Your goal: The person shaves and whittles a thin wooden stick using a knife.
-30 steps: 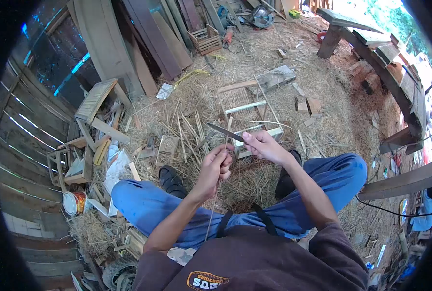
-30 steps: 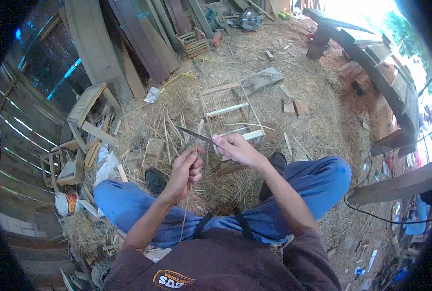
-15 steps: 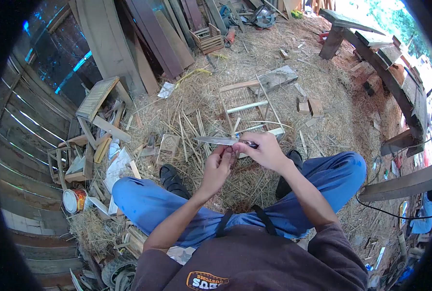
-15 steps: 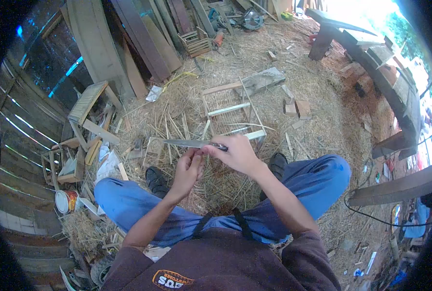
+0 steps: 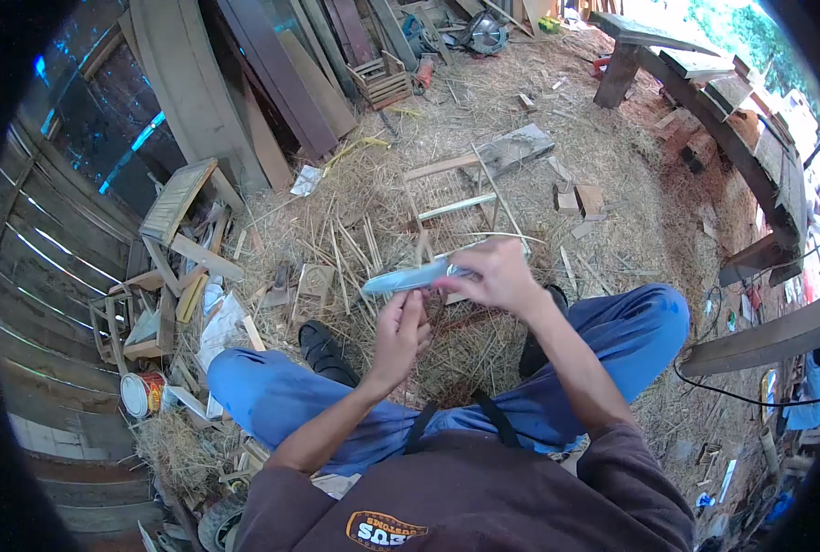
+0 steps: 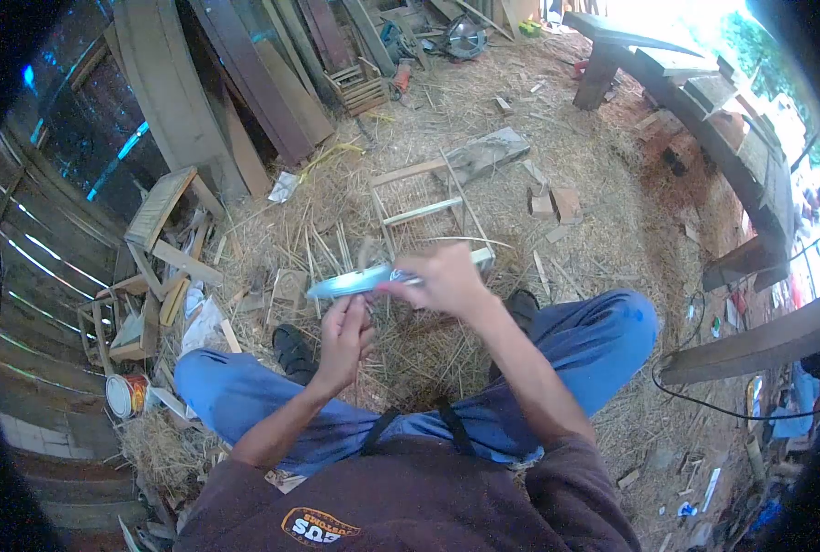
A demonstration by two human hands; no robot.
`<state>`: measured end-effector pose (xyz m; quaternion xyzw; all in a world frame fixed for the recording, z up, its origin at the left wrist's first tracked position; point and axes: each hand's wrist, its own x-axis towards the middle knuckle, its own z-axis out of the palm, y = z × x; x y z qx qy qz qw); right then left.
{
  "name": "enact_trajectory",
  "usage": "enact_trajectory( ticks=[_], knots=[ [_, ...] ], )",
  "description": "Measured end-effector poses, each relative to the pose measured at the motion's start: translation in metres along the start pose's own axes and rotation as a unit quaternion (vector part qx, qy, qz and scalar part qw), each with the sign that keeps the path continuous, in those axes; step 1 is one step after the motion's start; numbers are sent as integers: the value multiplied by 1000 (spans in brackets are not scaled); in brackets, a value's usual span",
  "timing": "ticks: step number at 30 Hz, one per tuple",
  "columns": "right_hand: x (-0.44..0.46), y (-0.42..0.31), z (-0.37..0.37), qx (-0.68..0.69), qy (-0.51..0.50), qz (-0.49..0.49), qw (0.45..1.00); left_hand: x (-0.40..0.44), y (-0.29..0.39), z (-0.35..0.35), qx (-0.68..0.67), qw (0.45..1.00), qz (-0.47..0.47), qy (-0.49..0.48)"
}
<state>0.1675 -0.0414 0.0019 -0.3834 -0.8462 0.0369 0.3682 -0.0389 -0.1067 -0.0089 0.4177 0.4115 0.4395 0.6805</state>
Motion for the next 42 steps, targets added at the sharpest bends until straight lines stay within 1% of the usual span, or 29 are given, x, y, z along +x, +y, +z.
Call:
enact_trajectory(
  ticks=[3, 6, 9, 12, 15, 18, 21, 24, 27, 30, 33, 36, 37, 40, 41, 42],
  knots=[
    [-1, 4, -8, -27, 22, -3, 999, -5, 12, 2, -13, 1000, -16, 6],
    [-2, 0, -7, -56, -3, 38, 998, 4, 8, -4, -57, 998, -35, 3],
    [-8, 0, 2, 85, -80, 188, 975, 11, 2, -9, -70, 997, -35, -1],
    [-7, 5, 13, 299, -109, 231, 919, 10, 3, -8, -79, 996, -27, -8],
    [-2, -12, 4, 421, -136, 287, 850, 12, 8, -12, -82, 996, -22, -37],
    [-2, -12, 17, 387, -103, 246, 883, 13, 5, -10, -69, 997, -21, -35],
    [2, -20, 11, 225, -110, 202, 947, 15, 1, -10, -51, 998, -16, -12],
    [4, -25, 14, 166, -77, 179, 967, 14, -4, -11, 31, 999, 44, 2],
    [0, -24, 23, 145, -80, 180, 970, 16, -11, -14, 90, 991, 97, 12],
    [-2, -19, 26, 139, -65, 166, 974, 15, -13, -16, 104, 991, 82, 15],
    [-8, -10, 32, 78, -42, 119, 989, 12, -11, -12, 123, 989, 71, 39],
    [-12, 7, 29, 51, -27, 130, 990, 5, 6, -10, 42, 998, 3, 40],
    [-13, 10, 29, 22, -33, 116, 992, 7, 3, -11, 60, 998, 0, 35],
    [-18, 8, 30, 10, -30, 97, 995, 4, 1, -12, -16, 999, -41, 19],
    [-20, 6, 30, 18, -32, 108, 994, 4, 0, -9, -32, 998, -48, 30],
    [-19, 3, 29, 59, -42, 137, 988, 5, 1, -8, -54, 997, -54, 26]
  ],
)
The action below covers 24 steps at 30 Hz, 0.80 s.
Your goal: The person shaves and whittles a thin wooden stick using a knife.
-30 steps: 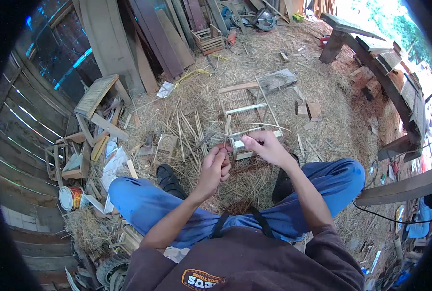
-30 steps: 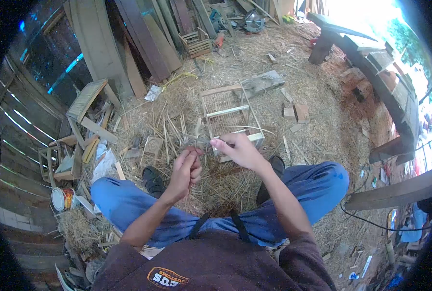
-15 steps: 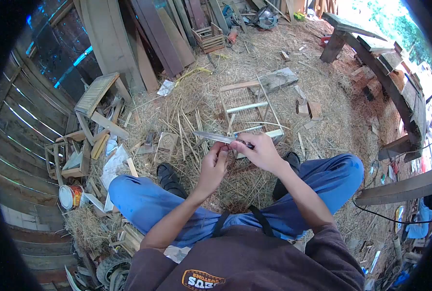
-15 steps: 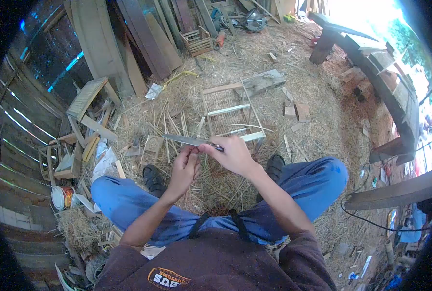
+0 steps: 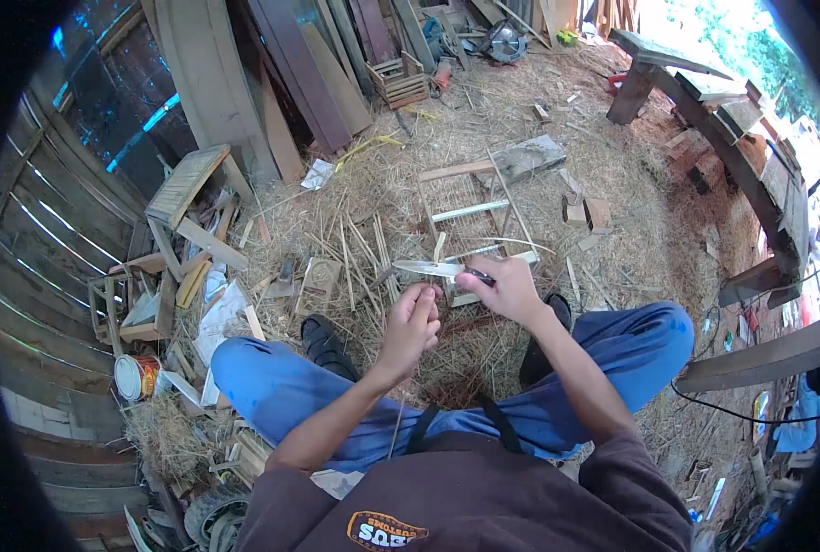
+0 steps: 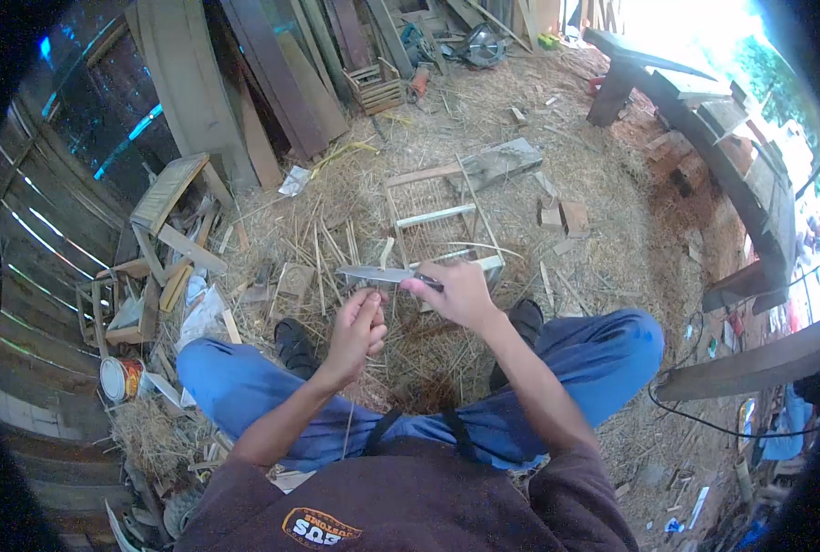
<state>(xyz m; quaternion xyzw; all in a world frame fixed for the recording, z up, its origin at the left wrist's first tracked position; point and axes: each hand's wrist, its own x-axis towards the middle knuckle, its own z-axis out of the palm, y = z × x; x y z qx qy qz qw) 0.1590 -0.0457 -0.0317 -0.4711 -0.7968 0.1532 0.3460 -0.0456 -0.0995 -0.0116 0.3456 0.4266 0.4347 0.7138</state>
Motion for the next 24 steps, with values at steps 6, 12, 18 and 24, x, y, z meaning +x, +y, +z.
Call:
enact_trajectory(
  ticks=[6, 12, 18, 24],
  knots=[
    [0, -10, 5, 340, -104, 164, 920, 5, 3, -8, -79, 996, -41, -32],
    [4, -15, 18, 320, -66, 83, 942, 10, 0, -4, -48, 998, -9, -24],
    [9, -34, 1, 134, -38, 51, 989, 11, 1, -3, -57, 998, 4, -35],
    [7, -33, 1, 139, -32, 25, 989, 8, -4, 2, -41, 999, 14, -17]
  ],
)
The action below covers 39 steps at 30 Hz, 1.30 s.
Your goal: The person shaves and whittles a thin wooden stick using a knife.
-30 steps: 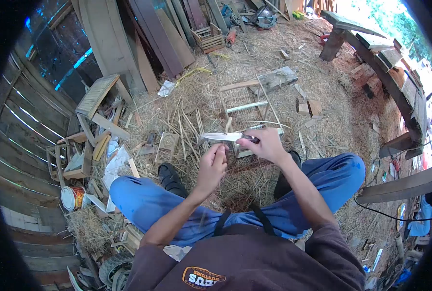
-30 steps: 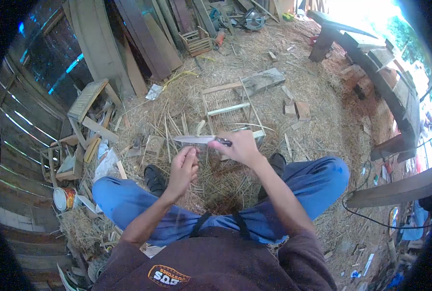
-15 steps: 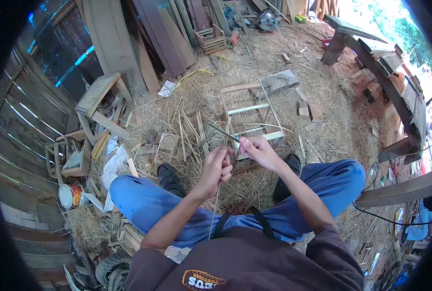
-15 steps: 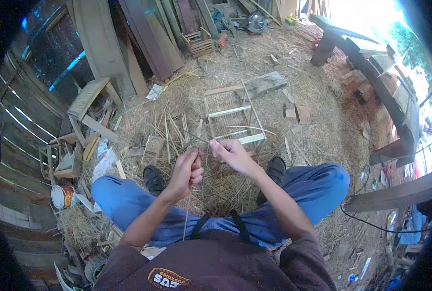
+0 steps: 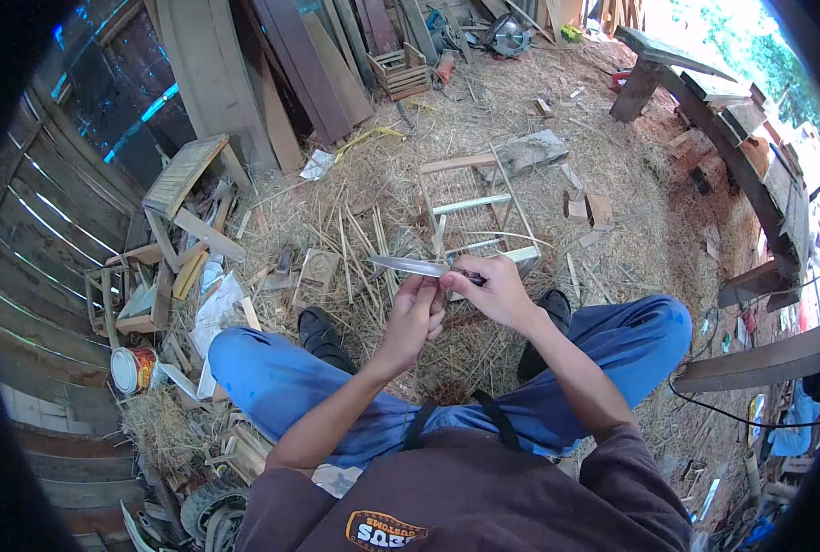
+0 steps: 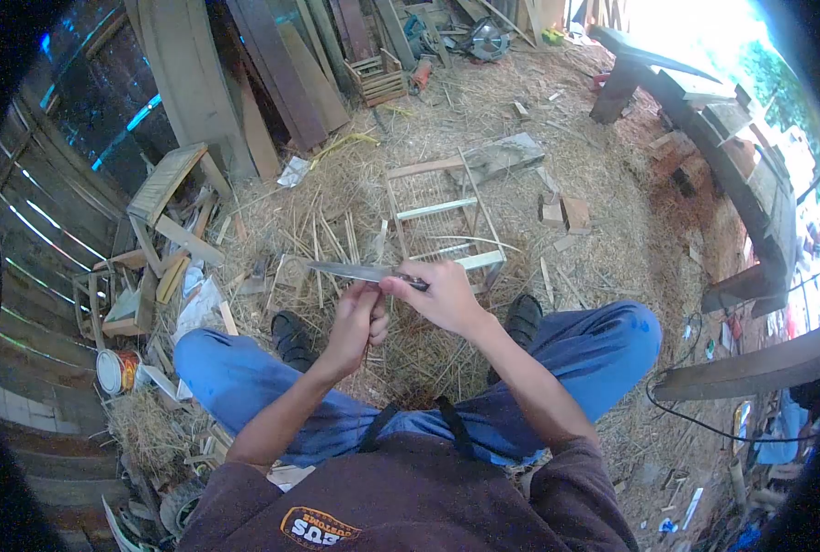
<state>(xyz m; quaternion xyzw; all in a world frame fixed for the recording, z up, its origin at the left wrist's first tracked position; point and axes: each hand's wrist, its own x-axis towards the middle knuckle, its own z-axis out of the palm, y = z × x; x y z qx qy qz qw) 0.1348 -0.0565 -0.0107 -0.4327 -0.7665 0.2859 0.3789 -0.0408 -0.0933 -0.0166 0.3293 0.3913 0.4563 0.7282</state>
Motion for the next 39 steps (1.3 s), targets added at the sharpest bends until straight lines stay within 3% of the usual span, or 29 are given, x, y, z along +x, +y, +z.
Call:
enact_trajectory(
  ticks=[20, 27, 31, 32, 33, 34, 35, 36, 37, 38, 39],
  knots=[
    [3, 0, -10, -7, 19, -48, 999, -6, 2, 2, 91, 993, 66, -44],
    [2, 14, -14, -39, 12, -78, 996, -17, 7, 5, -4, 998, -65, -17],
    [2, 24, -20, -100, 6, -117, 988, -19, 7, 7, 4, 998, -66, -5],
    [3, 36, -22, -103, 49, -117, 987, -13, -1, 2, 104, 985, 117, -75],
    [4, 48, -27, -106, 94, -116, 983, -3, -12, -6, 200, 924, 292, -143],
    [6, 52, -47, -196, 134, 131, 963, -21, -5, 6, 230, 922, 246, -190],
    [8, 86, -74, -327, 105, 125, 931, -39, 2, 18, 263, 914, 201, -237],
    [2, 100, -90, -309, 119, 174, 927, -84, 18, 46, 225, 940, -66, -248],
    [2, 101, -94, -290, 136, 220, 921, -69, 0, 36, 21, 949, -27, -313],
    [4, 103, -84, -236, 174, 188, 938, -53, -18, 27, 98, 978, 111, -146],
    [1, 97, -71, -188, 201, 153, 949, -45, -9, 20, 48, 995, 50, -77]
  ],
)
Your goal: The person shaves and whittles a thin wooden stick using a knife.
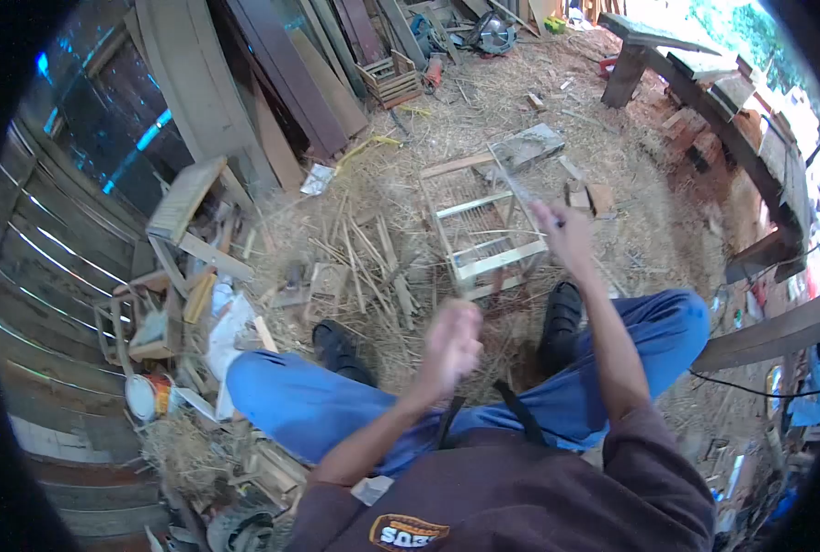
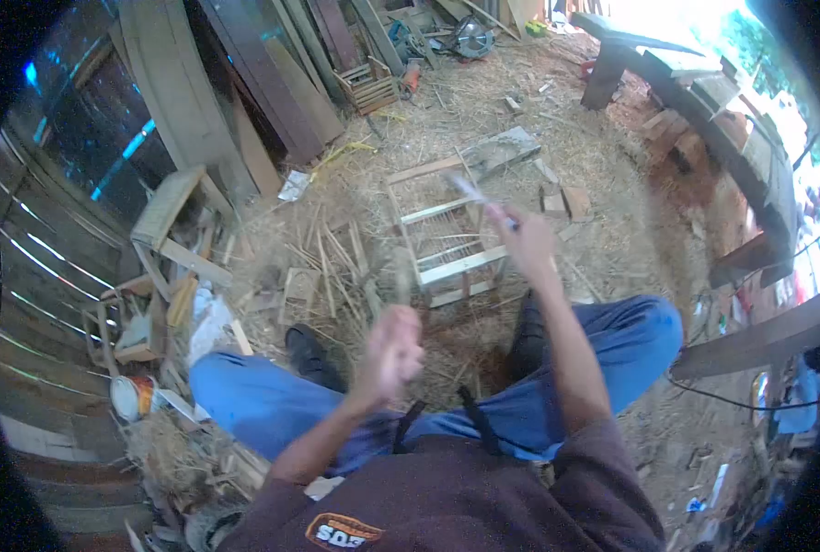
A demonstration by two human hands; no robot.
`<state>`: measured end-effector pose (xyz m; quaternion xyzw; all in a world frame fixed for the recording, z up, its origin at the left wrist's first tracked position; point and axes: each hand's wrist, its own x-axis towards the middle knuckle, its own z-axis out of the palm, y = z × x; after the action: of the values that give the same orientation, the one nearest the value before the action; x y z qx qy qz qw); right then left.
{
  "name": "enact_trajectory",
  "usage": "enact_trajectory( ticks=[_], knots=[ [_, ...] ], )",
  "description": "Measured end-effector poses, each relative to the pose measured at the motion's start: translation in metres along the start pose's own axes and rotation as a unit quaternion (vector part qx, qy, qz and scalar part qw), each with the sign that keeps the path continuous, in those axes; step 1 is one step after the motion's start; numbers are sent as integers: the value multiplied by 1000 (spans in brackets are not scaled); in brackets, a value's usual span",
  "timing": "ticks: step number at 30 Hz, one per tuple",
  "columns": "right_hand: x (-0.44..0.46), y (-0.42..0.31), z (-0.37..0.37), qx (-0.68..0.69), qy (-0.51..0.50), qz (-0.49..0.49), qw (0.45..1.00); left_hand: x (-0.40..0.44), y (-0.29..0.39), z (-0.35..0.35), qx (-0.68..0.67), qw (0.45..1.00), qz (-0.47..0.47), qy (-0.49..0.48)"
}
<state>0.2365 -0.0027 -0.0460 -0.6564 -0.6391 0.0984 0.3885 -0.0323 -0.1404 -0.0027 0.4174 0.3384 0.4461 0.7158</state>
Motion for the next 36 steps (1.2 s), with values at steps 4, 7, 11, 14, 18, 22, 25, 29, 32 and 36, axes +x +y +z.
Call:
enact_trajectory(
  ticks=[4, 7, 11, 14, 18, 22, 25, 29, 32, 36],
  knots=[
    [-32, -57, -5, -5, -79, -23, 997, 20, 25, -37, -92, 992, -33, 80],
    [-39, -77, 6, 25, -102, -49, 993, 30, 29, -32, -100, 991, 15, 84],
    [-38, -89, 5, 112, -84, -40, 989, 33, 34, -27, -77, 992, 18, 100],
    [-41, -93, 4, 221, -108, -47, 968, 37, 31, -31, -19, 994, 34, 101],
    [-46, -112, -12, 174, -143, -166, 960, 44, 47, -25, 89, 994, 13, 65],
    [-49, -111, -4, 190, -141, -184, 954, 55, 48, -20, 197, 979, 30, 52],
    [-48, -113, -5, 183, -142, -180, 956, 63, 37, -25, 189, 981, 44, 26],
    [-50, -108, 4, 182, -152, -177, 955, 55, 10, -27, 139, 989, 33, 38],
    [-48, -109, 9, 197, -158, -185, 950, 48, 11, -31, 97, 995, 21, 24],
    [-46, -104, 8, 213, -185, -175, 943, 36, 13, -32, 81, 996, 9, 20]
  ],
)
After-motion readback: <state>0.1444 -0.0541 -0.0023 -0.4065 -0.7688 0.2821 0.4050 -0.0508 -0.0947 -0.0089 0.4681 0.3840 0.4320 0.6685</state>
